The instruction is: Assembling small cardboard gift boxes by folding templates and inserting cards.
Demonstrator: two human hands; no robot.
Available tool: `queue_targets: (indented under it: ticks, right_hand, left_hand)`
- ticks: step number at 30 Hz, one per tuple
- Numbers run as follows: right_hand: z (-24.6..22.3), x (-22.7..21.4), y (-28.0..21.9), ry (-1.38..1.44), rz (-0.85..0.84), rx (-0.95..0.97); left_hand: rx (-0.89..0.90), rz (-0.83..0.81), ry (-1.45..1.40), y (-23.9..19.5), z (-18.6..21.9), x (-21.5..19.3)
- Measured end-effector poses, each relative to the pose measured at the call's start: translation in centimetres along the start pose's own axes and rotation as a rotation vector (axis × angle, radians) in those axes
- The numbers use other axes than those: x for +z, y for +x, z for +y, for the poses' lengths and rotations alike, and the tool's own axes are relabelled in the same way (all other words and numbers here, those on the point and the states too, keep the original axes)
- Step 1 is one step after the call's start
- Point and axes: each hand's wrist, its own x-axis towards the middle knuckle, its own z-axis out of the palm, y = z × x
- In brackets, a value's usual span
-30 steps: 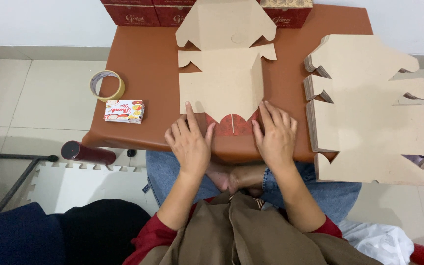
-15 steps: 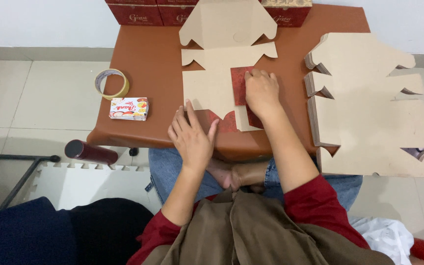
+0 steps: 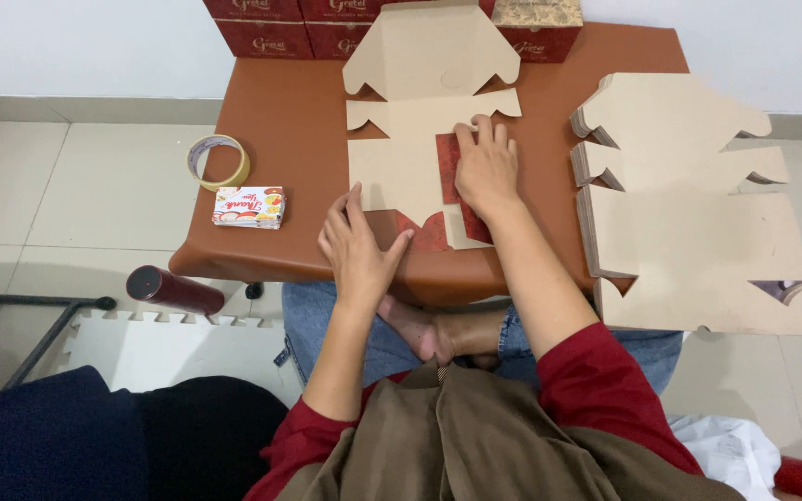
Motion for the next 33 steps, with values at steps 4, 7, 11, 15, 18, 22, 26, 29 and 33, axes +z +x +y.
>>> queue_targets:
  ticks: [4, 7, 11, 15, 18, 22, 26, 29, 33]
  right_hand:
    - [0.4, 0.3, 0.4, 0.035, 0.033, 0.010]
    - [0.5, 0.2, 0.3, 0.147, 0.063, 0.062]
    - [-0.1, -1.3, -1.9, 0.081, -0.056, 0.043]
    - [-2.8, -5.1, -6.6, 0.062, -0.157, 0.043]
    - [-3.4, -7.1, -9.1, 0.124, -0.168, 0.050]
    - [-3.2, -6.1, -9.8, 0.117, -0.141, 0.081]
    - [-2.9, -5.5, -9.8, 0.111, -0.057, 0.054]
    - [-2.7, -5.2, -9.9, 0.103, -0.033, 0.040]
    - [-2.4, -5.0, -10.0, 0.114, -0.006, 0.035]
  left_hand:
    - [0.017, -0.013, 0.139, -1.2, -1.3, 0.3]
    - [0.090, -0.050, 0.169, -2.3, -1.7, 0.4]
    - [0.114, 0.002, 0.344, -4.4, -1.7, -0.2]
    - [0.118, 0.092, 0.486, -6.4, -1.8, -2.4]
    - [0.108, 0.119, 0.485, -5.7, -0.4, -5.2]
    - [0.079, 0.029, 0.380, -5.3, 0.4, -4.9]
    - [-0.040, -0.083, 0.076, -5.0, 0.9, -4.2]
    - [0.015, -0.019, -0.050, -4.9, 0.9, -3.7]
    - [0.260, 0.045, -0.121, -4.5, 0.3, -2.1]
